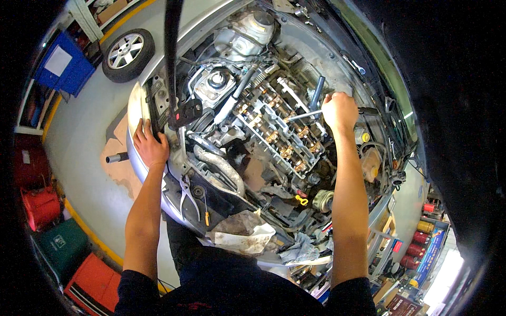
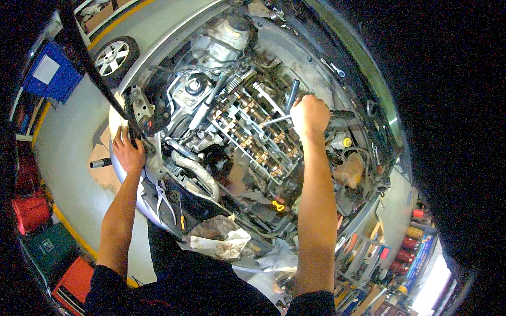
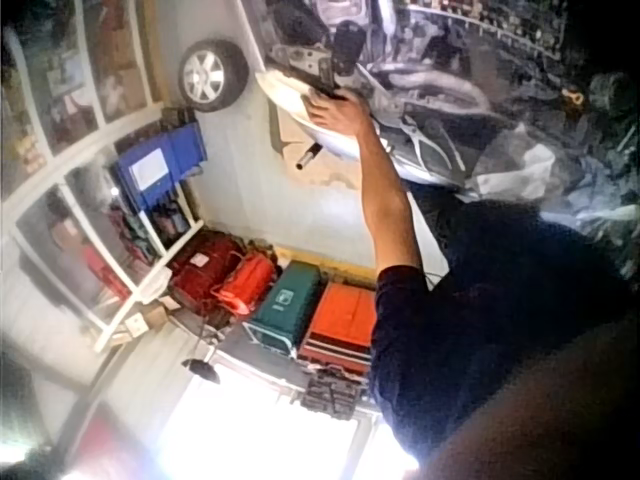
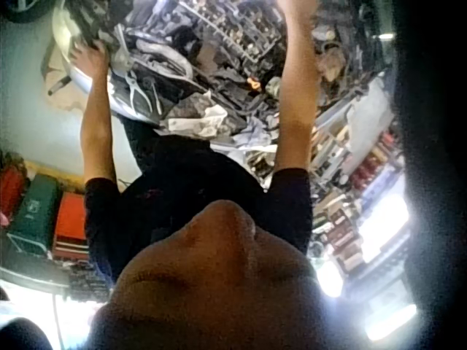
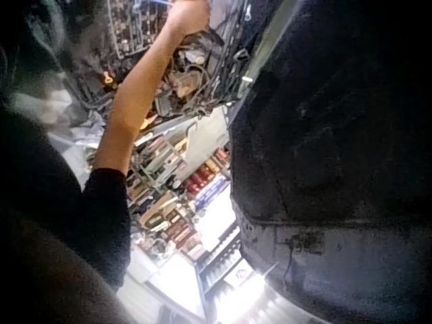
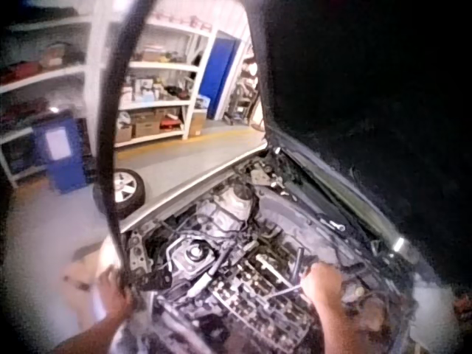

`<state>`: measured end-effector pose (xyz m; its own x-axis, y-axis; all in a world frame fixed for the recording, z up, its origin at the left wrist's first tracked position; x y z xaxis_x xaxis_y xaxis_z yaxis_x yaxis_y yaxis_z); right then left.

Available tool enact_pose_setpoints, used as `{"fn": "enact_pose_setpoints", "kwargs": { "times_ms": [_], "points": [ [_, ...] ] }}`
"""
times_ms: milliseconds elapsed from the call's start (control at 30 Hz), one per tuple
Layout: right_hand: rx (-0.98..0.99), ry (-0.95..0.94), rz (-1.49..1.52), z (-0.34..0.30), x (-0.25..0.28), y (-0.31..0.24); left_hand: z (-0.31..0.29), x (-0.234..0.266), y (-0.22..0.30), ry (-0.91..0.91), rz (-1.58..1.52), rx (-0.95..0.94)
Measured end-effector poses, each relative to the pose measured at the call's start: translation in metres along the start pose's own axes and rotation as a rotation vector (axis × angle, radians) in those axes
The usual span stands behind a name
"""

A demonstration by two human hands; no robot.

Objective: The person works on a car engine with the hood open, using a ratchet and socket to loosen and remove bolts from the cylinder head. They then remove a camshaft bearing cap and apply grease to it using a grease gun.

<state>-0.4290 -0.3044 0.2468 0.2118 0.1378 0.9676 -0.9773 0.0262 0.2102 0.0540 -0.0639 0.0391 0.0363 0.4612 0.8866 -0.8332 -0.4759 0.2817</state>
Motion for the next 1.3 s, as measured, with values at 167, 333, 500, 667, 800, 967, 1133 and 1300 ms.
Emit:
{"fn": "enact_pose_setpoints", "kwargs": {
  "times_ms": [167,333,500,667,800,967,1133,1300],
  "points": [
    [0.057,0.004,-0.062,0.006,0.003,-0.013,0.0,0.0,0.002,0.004,-0.028,0.005],
    [0.16,-0.081,0.062,0.006,0.013,-0.01,-0.002,-0.001,-0.003,-0.01,-0.024,0.02],
    [0.084,0.072,0.096,0.014,0.027,0.027,0.0,0.002,0.0,0.008,-0.039,0.004],
    [0.053,0.076,0.06,0.019,0.016,0.038,-0.001,0.002,-0.002,0.013,-0.042,0.001],
    [0.036,0.079,0.064,0.016,0.001,0.045,-0.001,0.003,0.002,0.023,-0.041,-0.001],
    [-0.083,0.114,0.032,0.007,-0.007,0.053,-0.004,0.004,0.0,0.026,-0.029,0.0],
    [0.237,0.167,0.113,-0.007,0.006,0.025,0.0,0.002,-0.002,0.017,-0.031,0.009],
    [0.855,0.231,0.165,-0.011,0.013,0.008,0.002,-0.013,0.005,0.023,-0.052,-0.099]
  ]
}}
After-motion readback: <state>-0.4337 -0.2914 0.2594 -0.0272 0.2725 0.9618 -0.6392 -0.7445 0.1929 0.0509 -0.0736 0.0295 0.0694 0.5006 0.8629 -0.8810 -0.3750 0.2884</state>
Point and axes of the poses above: each hand's wrist, its own z-axis towards the middle knuckle, its own x-axis out of the back of the hand, y = z × x, the point moved 9 cm from there along z, towards the middle knuckle, and after that the axes turned 2 degrees about z, right-handed, at the moved point
